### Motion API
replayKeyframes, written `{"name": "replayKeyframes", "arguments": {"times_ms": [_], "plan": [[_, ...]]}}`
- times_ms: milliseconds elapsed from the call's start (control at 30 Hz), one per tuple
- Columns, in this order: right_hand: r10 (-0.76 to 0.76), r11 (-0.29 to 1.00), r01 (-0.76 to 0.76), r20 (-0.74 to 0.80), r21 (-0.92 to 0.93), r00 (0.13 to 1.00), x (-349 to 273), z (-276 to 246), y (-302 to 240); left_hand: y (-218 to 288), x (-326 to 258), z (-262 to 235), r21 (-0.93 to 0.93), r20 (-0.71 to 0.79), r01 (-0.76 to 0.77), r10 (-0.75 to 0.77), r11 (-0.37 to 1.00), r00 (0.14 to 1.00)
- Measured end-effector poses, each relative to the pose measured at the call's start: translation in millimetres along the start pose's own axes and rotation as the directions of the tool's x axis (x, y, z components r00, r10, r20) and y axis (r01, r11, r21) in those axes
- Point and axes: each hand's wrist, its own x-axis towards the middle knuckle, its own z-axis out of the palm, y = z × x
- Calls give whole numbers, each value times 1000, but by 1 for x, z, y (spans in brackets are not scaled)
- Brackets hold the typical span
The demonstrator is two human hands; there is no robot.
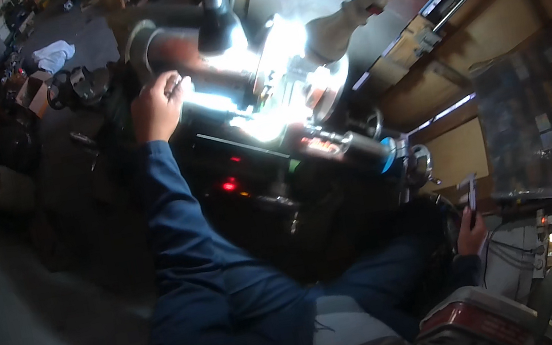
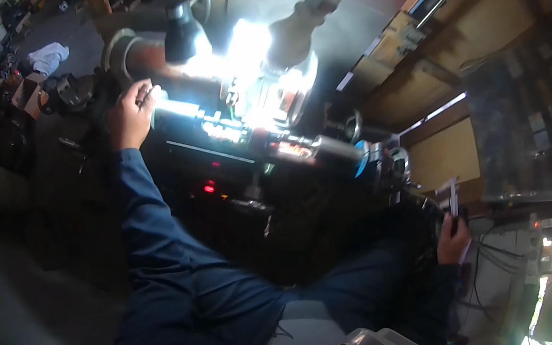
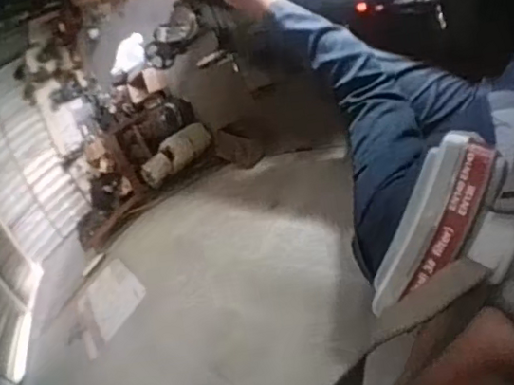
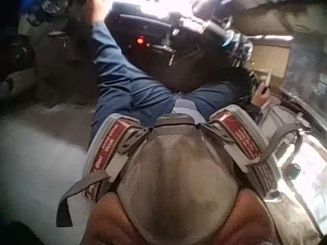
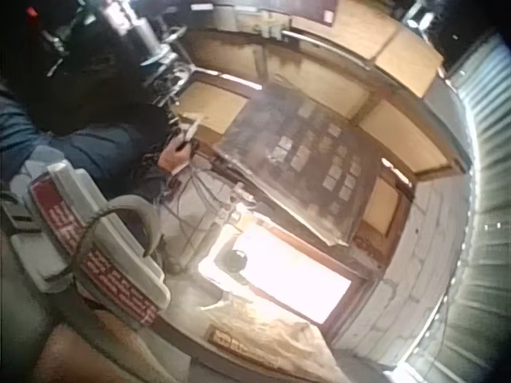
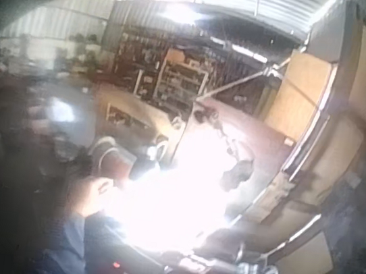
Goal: Grinding and polishing a metal mechanical component using a stationary grinding machine, followed by measuring with a caliper.
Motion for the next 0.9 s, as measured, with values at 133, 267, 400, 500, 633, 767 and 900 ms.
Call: {"name": "replayKeyframes", "arguments": {"times_ms": [133, 267, 400, 500, 633, 767, 900], "plan": [[91, 902, -110, 65, 417, 994, -9, 40, -106, -6, 2, 2, -60, -11, 7, -7, 998, 1000], [156, 689, -315, 291, 653, 944, -17, 70, -195, -8, 4, 6, -74, -29, -20, 17, 997, 999], [9, 361, -360, 383, 860, 924, -23, 96, -234, -12, 5, 8, -103, -8, 19, -20, 995, 1000], [253, 815, -276, 116, 509, 961, 19, 93, -201, -12, 6, 9, -97, -20, 11, -13, 995, 1000], [279, 957, -284, 76, 56, 957, 72, 96, -132, -11, 6, 7, -99, -51, -10, 5, 995, 999], [257, 956, -233, 130, -177, 958, 73, 103, -100, -10, 7, 5, -69, 10, 22, -21, 997, 1000], [372, 928, -372, 10, -12, 928, 46, 111, -99, -9, 6, 6, -76, -2, 17, -17, 997, 1000]]}}
